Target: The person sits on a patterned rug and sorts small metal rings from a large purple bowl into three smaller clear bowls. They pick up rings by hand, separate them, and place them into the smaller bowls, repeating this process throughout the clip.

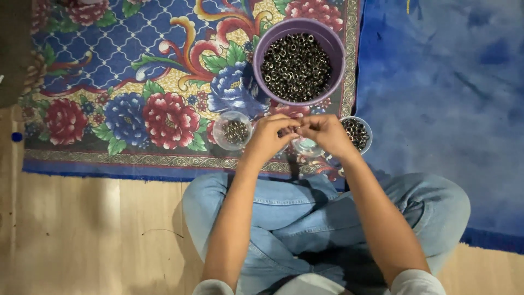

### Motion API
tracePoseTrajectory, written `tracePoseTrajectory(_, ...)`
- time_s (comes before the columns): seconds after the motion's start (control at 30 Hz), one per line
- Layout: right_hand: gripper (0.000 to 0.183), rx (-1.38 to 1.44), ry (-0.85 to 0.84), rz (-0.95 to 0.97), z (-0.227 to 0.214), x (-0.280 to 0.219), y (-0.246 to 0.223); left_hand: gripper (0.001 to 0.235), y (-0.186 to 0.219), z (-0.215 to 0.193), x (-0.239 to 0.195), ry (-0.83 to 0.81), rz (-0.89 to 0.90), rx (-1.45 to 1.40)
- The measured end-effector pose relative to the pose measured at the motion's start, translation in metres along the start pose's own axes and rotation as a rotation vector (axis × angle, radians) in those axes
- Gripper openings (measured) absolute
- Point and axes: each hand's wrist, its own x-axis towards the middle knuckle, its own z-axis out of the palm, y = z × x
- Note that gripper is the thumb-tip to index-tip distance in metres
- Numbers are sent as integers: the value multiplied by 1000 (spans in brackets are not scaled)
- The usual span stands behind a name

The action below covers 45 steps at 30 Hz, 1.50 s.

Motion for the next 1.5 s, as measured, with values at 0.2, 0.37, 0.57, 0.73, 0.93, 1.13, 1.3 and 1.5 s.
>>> tracePoseTrajectory(0.2,23,223,-14,40,-3,1,13,24,-4,-1,-5,1,-91,-110)
tracePoseTrajectory(0.37,18,390,-8,26,-1,4,28,23,-12,-4,-9,33,-191,-174)
tracePoseTrajectory(0.57,14,370,146,44,4,-2,28,21,-26,-7,-10,212,-298,-264)
tracePoseTrajectory(0.73,15,348,197,41,17,-1,20,22,-7,-14,-13,337,-319,-320)
tracePoseTrajectory(0.93,18,342,211,-60,36,5,-5,23,17,-31,-20,389,-381,-213)
tracePoseTrajectory(1.13,22,398,183,-51,45,10,-11,20,16,-46,-15,474,-402,-47)
tracePoseTrajectory(1.3,14,351,171,-19,56,24,6,22,-17,-41,-20,561,-466,-142)
tracePoseTrajectory(1.5,11,88,143,-108,71,41,31,21,-34,-34,-14,603,-496,-185)
